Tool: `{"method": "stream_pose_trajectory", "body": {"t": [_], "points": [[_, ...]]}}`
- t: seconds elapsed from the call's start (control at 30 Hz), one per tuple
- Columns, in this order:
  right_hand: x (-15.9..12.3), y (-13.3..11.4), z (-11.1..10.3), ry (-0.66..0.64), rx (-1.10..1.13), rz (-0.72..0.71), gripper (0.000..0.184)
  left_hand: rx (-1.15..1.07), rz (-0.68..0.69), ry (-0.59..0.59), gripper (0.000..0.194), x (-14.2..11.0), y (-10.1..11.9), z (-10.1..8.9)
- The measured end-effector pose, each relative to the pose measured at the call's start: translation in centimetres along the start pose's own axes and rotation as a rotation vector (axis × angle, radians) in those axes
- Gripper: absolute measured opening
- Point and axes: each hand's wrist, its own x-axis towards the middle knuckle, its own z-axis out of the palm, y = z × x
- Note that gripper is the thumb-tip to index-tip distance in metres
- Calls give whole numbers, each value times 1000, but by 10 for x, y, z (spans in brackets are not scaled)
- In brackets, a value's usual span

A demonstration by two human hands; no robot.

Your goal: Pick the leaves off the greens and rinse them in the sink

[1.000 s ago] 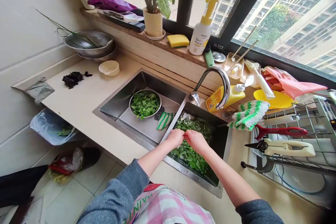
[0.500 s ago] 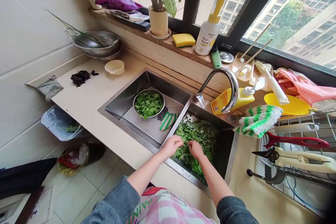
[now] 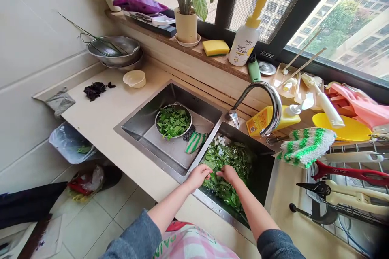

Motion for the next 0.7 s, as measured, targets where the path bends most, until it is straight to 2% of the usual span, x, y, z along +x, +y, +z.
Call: {"method": "stream_pose_trajectory", "body": {"t": [0.1, 0.17, 0.37, 0.57, 0.7], "points": [[6, 9, -17, 159, -22, 48, 35, 62, -10, -8, 15, 1, -2, 4], [14, 6, -21, 235, -41, 53, 29, 136, -2, 4, 17, 1, -4, 5], [29, -6, -12, 195, -110, 62, 20, 425, 136, 44, 17, 3, -3, 2], [21, 5, -7, 205, -115, 89, 21, 524, 130, 50, 21, 6, 1, 5], [22, 0, 2, 250, -90, 120, 16, 572, 132, 7, 22, 3, -6, 4]]}}
